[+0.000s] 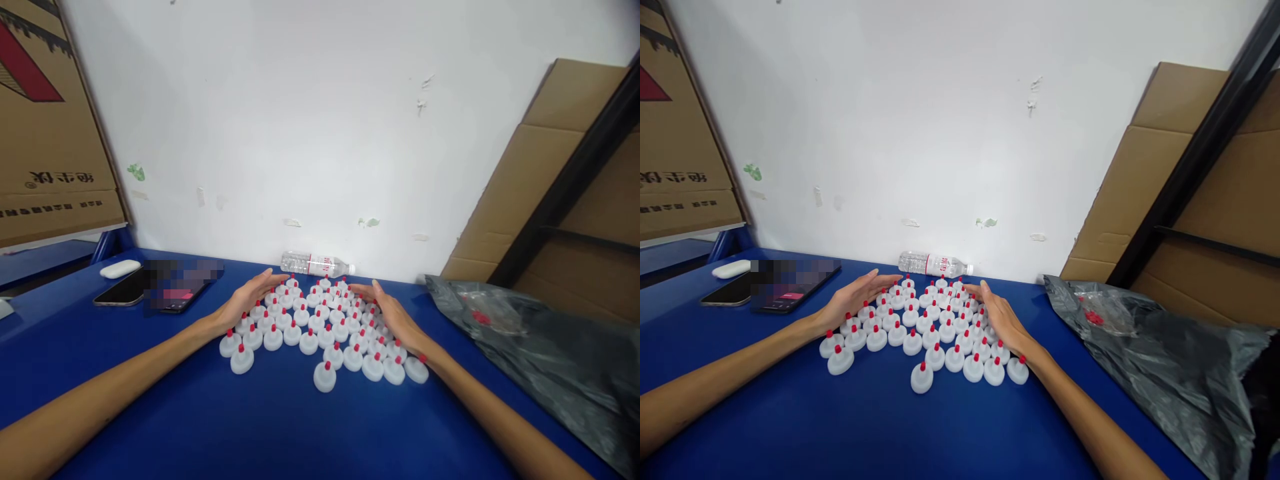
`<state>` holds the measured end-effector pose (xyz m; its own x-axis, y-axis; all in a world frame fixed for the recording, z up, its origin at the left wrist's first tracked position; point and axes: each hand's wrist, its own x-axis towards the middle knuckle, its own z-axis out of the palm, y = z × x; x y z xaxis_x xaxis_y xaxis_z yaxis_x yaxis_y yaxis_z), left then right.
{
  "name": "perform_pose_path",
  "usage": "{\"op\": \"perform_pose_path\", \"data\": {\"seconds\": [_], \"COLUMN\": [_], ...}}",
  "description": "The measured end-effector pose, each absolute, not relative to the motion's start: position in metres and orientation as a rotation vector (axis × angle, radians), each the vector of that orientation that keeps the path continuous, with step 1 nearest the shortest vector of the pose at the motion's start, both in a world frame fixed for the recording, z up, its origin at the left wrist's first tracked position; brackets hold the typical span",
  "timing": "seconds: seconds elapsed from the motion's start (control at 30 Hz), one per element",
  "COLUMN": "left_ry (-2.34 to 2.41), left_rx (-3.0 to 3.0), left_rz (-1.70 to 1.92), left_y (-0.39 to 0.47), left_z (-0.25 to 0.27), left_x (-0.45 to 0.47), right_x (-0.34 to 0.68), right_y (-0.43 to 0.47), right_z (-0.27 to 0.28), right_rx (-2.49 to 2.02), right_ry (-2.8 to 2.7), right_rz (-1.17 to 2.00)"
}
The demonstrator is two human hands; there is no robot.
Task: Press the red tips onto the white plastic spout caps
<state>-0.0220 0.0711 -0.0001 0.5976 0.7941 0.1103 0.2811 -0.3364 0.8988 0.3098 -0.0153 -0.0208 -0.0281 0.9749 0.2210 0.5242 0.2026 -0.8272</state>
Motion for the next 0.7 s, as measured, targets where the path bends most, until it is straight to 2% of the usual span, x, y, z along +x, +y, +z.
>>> {"op": "perform_pose_path", "data": {"seconds": [0.7], "left_ry": [1.022], "left_rx": [2.456], "left_rz": [0.574], "left_y": [0.0682], "left_z": [-0.0041], "left_x": [-0.0202], "right_x": [0.3088], "right_y": [-0.0186], "right_z": [-0.0166], "right_rx": [-1.460], "right_ry": [-1.847], "right_rz": [0.562]}}
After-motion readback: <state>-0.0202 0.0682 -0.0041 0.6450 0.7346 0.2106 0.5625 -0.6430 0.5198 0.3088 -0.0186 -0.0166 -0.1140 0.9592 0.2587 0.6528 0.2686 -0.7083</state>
